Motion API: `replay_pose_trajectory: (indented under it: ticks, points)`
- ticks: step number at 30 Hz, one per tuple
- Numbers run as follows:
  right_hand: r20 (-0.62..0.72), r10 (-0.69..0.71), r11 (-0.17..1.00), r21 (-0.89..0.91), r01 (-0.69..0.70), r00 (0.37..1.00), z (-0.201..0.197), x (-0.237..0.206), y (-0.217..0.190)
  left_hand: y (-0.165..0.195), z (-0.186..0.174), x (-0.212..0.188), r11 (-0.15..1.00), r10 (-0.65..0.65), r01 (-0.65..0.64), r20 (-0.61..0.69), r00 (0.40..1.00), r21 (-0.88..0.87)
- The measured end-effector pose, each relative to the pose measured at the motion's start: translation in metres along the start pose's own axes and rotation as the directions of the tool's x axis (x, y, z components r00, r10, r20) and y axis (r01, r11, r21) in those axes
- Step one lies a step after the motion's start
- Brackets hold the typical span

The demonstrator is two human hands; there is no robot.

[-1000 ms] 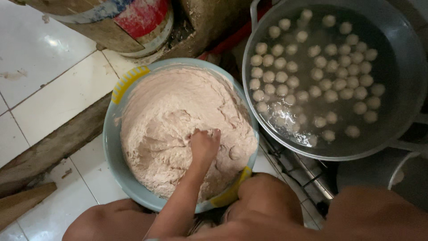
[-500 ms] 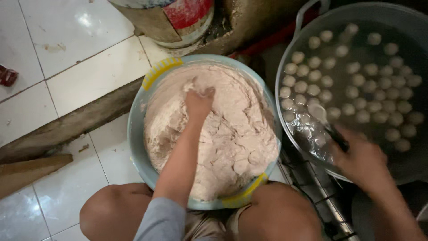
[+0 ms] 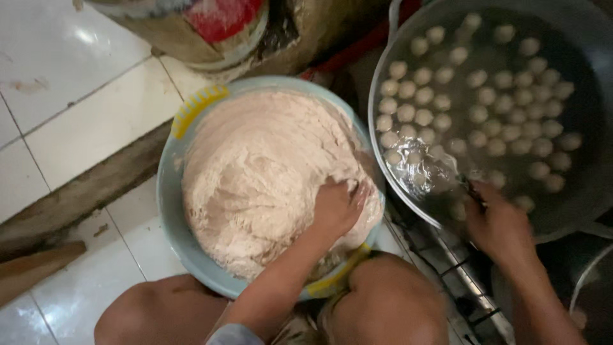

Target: The person scoops dough from a large basin using a spoon and drops small dough balls into a pot of boiling water. The process is repeated continuously, with the person using one hand to hold the dough and the other to scoop and release the balls.

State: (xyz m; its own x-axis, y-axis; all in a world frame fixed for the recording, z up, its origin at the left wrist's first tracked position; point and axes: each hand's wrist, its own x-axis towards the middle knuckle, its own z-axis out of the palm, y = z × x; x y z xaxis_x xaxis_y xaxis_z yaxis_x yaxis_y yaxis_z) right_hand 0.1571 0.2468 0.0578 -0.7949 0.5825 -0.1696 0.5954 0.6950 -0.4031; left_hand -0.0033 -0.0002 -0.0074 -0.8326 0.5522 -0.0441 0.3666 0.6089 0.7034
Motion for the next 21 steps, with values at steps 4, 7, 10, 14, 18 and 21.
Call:
replay_pose_trajectory:
  ticks: [4,7,10,14,18,21]
  points:
    - [0.293,0.129,0.964,0.186,-0.189,0.947,0.003,-0.024,-0.034,0.004,0.016,-0.010,0.966,0.119,-0.152,-0.164,0.979,-0.207]
    - [0.330,-0.018,0.954,0.289,-0.083,0.944,0.005,-0.037,-0.058,0.004,0.023,-0.011,0.960,0.183,-0.209,-0.145,0.972,-0.186]
    - [0.225,-0.248,0.883,0.453,0.124,0.942,0.005,-0.043,-0.075,0.001,0.027,-0.012,0.940,0.108,-0.156,-0.169,0.980,-0.303]
    - [0.225,-0.317,0.875,0.443,0.193,0.921,0.008,-0.045,-0.080,0.001,0.031,-0.009,0.974,0.067,-0.083,-0.086,0.994,-0.209]
    - [0.624,-0.061,0.753,0.541,-0.375,0.779,0.017,-0.040,-0.068,0.006,0.022,-0.007,0.975,-0.026,0.020,-0.024,0.999,-0.223]
    - [0.635,-0.025,0.715,0.551,-0.430,0.772,0.027,-0.035,-0.054,0.010,0.009,-0.002,0.999,0.028,-0.028,-0.027,0.999,-0.017]
